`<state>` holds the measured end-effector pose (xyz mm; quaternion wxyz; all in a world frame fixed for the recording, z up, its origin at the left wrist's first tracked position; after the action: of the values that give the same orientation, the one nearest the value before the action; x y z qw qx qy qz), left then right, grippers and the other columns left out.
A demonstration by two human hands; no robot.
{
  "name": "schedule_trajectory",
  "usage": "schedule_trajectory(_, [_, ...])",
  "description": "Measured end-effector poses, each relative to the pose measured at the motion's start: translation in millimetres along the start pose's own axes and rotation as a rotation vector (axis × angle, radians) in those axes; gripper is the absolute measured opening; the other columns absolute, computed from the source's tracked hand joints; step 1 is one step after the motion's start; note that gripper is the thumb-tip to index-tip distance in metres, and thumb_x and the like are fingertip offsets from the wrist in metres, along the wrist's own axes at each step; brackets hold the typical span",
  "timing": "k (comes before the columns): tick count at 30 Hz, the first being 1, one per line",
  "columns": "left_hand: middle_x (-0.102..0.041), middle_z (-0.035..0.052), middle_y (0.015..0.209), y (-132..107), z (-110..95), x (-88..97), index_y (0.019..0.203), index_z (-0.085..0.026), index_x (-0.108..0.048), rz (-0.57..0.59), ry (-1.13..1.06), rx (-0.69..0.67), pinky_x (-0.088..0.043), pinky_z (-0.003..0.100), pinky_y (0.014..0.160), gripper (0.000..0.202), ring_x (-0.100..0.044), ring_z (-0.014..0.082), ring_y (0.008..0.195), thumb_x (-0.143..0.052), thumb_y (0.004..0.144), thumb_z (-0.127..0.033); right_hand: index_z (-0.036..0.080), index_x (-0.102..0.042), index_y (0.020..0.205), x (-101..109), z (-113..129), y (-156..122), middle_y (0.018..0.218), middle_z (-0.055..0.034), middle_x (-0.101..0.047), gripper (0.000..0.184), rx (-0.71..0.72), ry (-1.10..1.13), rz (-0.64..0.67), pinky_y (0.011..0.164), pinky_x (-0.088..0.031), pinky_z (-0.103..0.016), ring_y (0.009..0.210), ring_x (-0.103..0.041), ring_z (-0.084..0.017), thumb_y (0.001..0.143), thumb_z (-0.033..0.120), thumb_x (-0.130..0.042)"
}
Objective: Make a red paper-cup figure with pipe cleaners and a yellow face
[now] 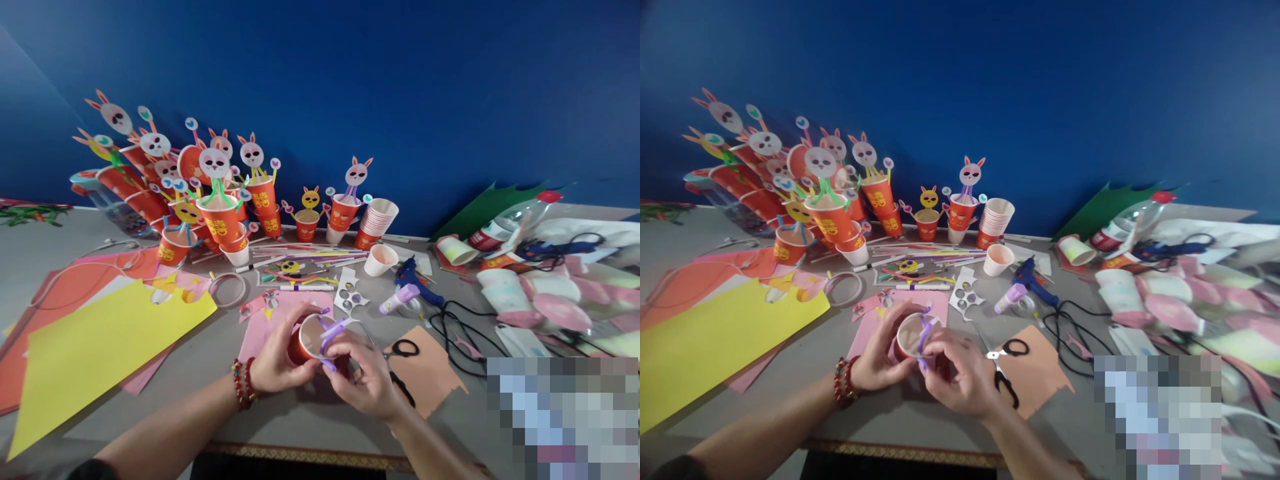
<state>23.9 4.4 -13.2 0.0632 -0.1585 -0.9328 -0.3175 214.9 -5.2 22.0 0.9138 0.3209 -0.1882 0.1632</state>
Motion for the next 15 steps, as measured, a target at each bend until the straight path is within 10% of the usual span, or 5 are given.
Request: schedule_trajectory(15, [-0.053,0.0167,0.138,6,3,-0.3,0.155,-0.025,-0.021,0.053,-0.239,0.066,-0.043,0.047,0.109,0.086,-0.053,0.0312,0.127,-0.071,0.086,-0.034,0.022,-0.062,0.095,12,-5,-6,0.09,-0.0045,-0.062,0.018,-0.026,0.09,-0.227,0.063,-0.05,-0.031,0.072,-0.061,-0.017,0.086,0.008,-0.055])
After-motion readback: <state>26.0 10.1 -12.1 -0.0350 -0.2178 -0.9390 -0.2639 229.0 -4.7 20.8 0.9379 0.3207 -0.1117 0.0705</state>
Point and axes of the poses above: each hand's wrist, its own y-axis towards the middle knuckle, its own x-axis out of the back of the hand, z = x × y, the point moved 1 cm from there along y, towards the middle knuckle
